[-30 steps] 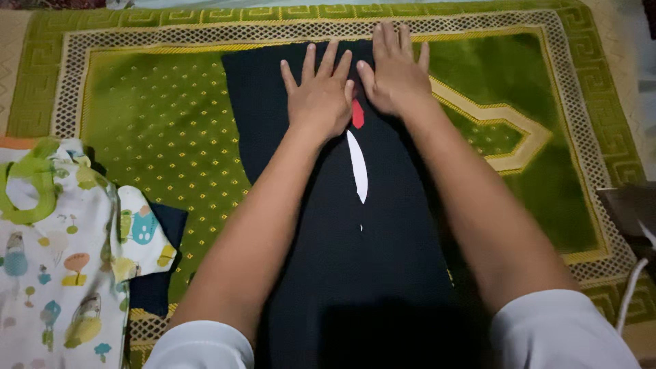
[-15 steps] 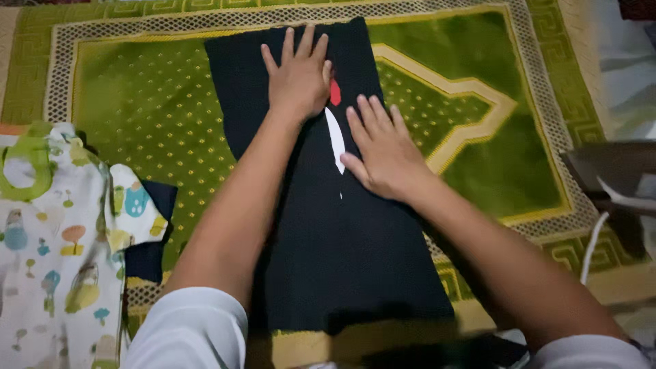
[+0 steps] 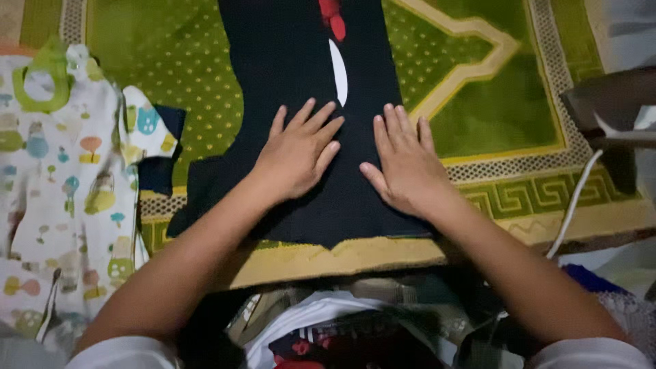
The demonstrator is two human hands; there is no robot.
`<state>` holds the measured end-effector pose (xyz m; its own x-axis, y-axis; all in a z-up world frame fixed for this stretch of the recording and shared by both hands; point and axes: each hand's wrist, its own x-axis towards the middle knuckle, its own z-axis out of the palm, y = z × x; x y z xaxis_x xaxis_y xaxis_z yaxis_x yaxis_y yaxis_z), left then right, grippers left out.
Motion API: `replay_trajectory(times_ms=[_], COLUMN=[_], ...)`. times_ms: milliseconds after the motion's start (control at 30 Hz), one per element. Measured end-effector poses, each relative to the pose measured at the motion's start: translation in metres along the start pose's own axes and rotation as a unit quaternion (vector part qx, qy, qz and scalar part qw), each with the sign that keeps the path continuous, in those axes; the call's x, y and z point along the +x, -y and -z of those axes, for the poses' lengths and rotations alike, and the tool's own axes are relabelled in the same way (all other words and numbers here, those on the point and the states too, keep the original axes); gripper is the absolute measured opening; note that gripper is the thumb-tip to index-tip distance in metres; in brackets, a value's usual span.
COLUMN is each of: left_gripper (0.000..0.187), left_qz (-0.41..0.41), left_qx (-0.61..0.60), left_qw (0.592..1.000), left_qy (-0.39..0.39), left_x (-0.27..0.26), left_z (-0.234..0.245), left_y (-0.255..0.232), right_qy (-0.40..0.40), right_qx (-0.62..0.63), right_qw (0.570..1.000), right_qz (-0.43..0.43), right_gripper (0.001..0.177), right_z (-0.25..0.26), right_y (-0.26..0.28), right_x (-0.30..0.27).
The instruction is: The person irons a black t-shirt on a green patterned mat, smoothing it with hands and using a white iron. After finishing the black shirt, the person picks up a white patterned baby onesie and begins to unfold and smooth it on the mat.
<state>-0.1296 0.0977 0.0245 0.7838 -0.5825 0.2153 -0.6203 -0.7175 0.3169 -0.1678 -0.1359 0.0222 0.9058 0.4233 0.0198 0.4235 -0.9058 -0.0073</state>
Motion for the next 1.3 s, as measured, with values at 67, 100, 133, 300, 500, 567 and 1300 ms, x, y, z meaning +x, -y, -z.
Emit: replay_trajectory(times_ms=[67, 100, 133, 300, 500, 567, 1300], left_gripper=[0.046, 0.046, 0.045, 0.021, 0.036, 0.046, 0.093], left_qz=[0.058, 0.102, 0.145, 0.219, 0.191, 0.107, 0.106], left_qx=[0.019, 0.030, 0.041, -0.007, -0.006, 0.027, 0.079], left_qw=[0.998, 0.994, 0.988, 0.976, 0.980, 0.991, 0.991], left_qy=[0.004, 0.021, 0.038, -0.012, -0.051, -0.074, 0.030], left_x=[-0.021, -0.033, -0.041, -0.056, -0.063, -0.063, -0.083], left_z=[0.010, 0.011, 0.012, 0.017, 0.013, 0.005, -0.017], left_y=[-0.020, -0.031, -0.038, -0.045, -0.054, -0.067, -0.079], right_qy=[0.003, 0.005, 0.006, -0.003, -0.005, -0.013, -0.551], right_qx=[0.003, 0.010, 0.017, 0.035, 0.011, 0.022, 0.238], right_qw=[1.000, 1.000, 0.999, 0.998, 0.999, 0.999, 0.739], right_qz=[0.006, 0.017, 0.028, 0.050, 0.032, 0.030, -0.307], right_gripper=[0.083, 0.083, 0.083, 0.079, 0.081, 0.080, 0.040], right_z=[0.001, 0.001, 0.001, 0.009, 0.009, 0.009, -0.073], right_y=[0.016, 0.023, 0.028, 0.023, 0.025, 0.025, -0.235], right_x=[-0.012, -0.021, -0.028, -0.048, -0.065, -0.067, -0.165])
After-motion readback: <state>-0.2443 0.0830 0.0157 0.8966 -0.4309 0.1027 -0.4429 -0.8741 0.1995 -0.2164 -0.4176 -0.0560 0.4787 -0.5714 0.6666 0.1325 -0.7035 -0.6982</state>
